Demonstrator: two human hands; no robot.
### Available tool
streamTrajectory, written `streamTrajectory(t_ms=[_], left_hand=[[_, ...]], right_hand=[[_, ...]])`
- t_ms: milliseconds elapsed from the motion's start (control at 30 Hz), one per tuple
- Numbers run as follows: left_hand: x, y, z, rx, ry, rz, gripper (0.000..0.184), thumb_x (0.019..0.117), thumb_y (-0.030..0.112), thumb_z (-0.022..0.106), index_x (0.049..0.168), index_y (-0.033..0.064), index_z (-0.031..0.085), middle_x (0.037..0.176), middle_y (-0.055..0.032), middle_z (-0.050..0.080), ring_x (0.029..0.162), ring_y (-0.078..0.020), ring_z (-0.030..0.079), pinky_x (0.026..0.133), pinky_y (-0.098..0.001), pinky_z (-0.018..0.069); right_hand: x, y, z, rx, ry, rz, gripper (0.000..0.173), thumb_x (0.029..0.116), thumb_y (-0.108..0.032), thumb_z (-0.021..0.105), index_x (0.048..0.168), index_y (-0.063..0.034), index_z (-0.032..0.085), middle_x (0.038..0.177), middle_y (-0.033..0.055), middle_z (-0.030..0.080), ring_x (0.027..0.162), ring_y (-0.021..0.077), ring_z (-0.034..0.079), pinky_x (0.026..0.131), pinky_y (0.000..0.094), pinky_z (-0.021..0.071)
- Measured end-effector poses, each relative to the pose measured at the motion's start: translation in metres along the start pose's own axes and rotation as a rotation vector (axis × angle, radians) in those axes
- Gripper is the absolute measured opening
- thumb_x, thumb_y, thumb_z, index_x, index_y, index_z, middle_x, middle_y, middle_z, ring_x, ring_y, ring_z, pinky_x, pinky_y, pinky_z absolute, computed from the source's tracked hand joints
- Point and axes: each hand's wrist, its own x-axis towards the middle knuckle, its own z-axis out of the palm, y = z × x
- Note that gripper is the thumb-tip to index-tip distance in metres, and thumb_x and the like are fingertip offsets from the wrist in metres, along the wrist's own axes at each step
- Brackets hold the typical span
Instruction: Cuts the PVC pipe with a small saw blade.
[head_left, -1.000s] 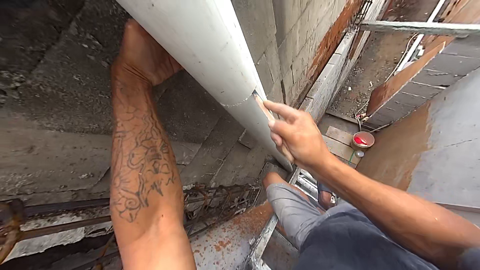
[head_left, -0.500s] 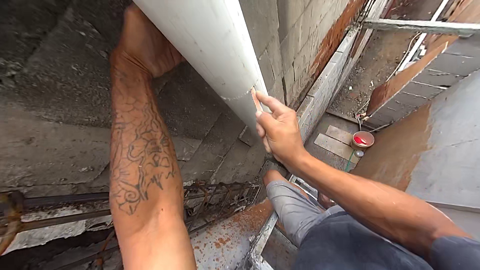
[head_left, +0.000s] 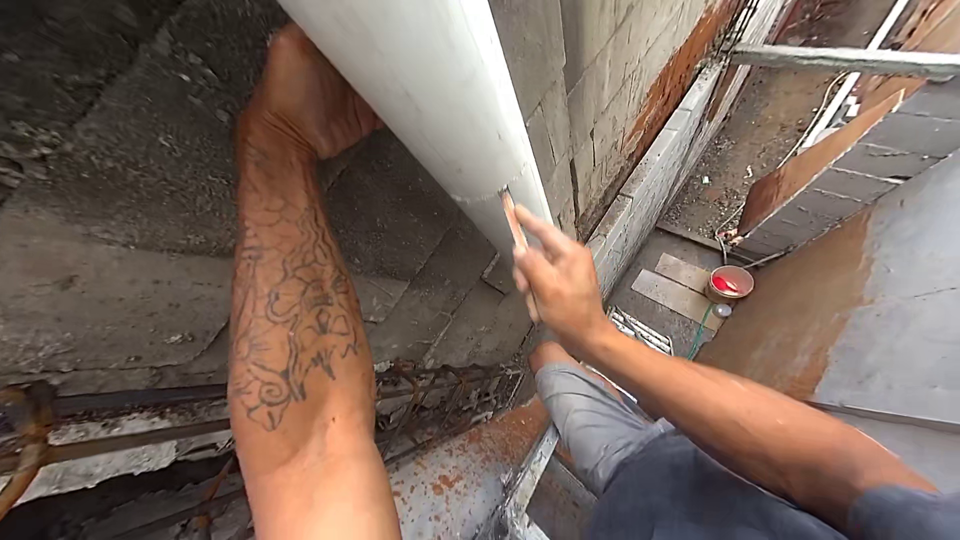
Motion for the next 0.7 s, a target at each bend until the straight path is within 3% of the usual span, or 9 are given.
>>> streamTrajectory(t_ms=[67,133,233,333,433,533,633,700], left_hand=[[-0.002,0.002,0.0,-0.012,0.016,-0.005,0.071,0.1059,0.042,-0.008,0.105,0.0212,0.06,0.095,0.0011,0.073,0.089,-0.0126,0.071,0.079,-0.0325,0.0602],[-0.003,0.0,-0.003,-0.016,-0.003,0.005,0.07,0.1057,0.04,-0.008,0.106,0.0218,0.06,0.097,0.0012,0.073,0.092,-0.0124,0.07,0.081,-0.0332,0.0595],[0.004,0.005,-0.004,0.001,-0.029,0.027,0.066,0.1067,0.039,-0.004,0.105,0.022,0.06,0.094,0.0026,0.073,0.088,-0.0106,0.07,0.079,-0.03,0.0594],[-0.004,0.003,0.006,0.002,-0.009,0.01,0.075,0.1047,0.048,-0.009,0.105,0.0209,0.06,0.095,0.0018,0.074,0.088,-0.012,0.071,0.077,-0.0311,0.0606],[-0.002,0.003,0.001,-0.008,-0.035,0.041,0.068,0.1062,0.039,-0.007,0.11,0.0197,0.058,0.1,0.0004,0.073,0.094,-0.0136,0.071,0.084,-0.0339,0.0597],[0.002,0.005,0.0,0.01,-0.021,0.058,0.064,0.1072,0.035,-0.004,0.109,0.0199,0.058,0.097,0.0021,0.073,0.091,-0.0118,0.071,0.083,-0.0313,0.0596],[-0.001,0.003,0.002,0.007,-0.014,0.02,0.067,0.1075,0.038,-0.005,0.108,0.0186,0.06,0.096,0.0002,0.074,0.09,-0.0134,0.072,0.081,-0.0322,0.0602],[-0.001,0.003,-0.001,-0.018,-0.04,0.025,0.069,0.1064,0.037,-0.007,0.108,0.0187,0.059,0.096,-0.0006,0.074,0.091,-0.0141,0.071,0.081,-0.033,0.06]], right_hand=[[0.009,-0.002,0.017,0.063,0.023,0.004,0.05,0.1075,-0.012,0.044,0.157,-0.0102,0.042,0.054,0.0021,0.046,0.034,0.0083,0.037,0.031,0.0235,0.0338],[-0.011,-0.003,0.02,0.043,0.023,0.021,0.053,0.1067,-0.014,0.044,0.159,-0.0157,0.04,0.056,0.0005,0.047,0.038,0.0093,0.041,0.034,0.0251,0.0379],[-0.026,0.006,0.013,-0.002,0.047,-0.051,0.052,0.1015,-0.008,0.047,0.153,-0.0034,0.045,0.059,-0.004,0.053,0.042,0.0036,0.045,0.039,0.0216,0.042],[0.004,0.005,0.027,0.047,0.062,-0.022,0.05,0.1068,-0.011,0.045,0.157,-0.0078,0.041,0.056,0.0013,0.049,0.035,0.0077,0.04,0.032,0.0236,0.0367],[-0.017,0.0,0.026,0.024,0.041,-0.007,0.054,0.1051,-0.013,0.046,0.159,-0.0133,0.039,0.058,-0.0009,0.05,0.039,0.0083,0.044,0.035,0.0255,0.0411],[-0.023,0.006,0.02,-0.02,0.044,-0.049,0.053,0.1019,-0.009,0.047,0.155,-0.0011,0.042,0.059,-0.0031,0.053,0.041,0.0045,0.046,0.038,0.0232,0.0432],[0.006,0.003,0.036,0.066,0.06,0.007,0.05,0.1078,-0.012,0.045,0.158,-0.0094,0.039,0.057,0.0014,0.05,0.037,0.0079,0.042,0.033,0.0234,0.0384],[-0.005,0.0,0.035,0.073,0.059,0.026,0.053,0.1067,-0.012,0.045,0.159,-0.0133,0.038,0.058,0.0007,0.05,0.037,0.0088,0.043,0.033,0.025,0.0403]])
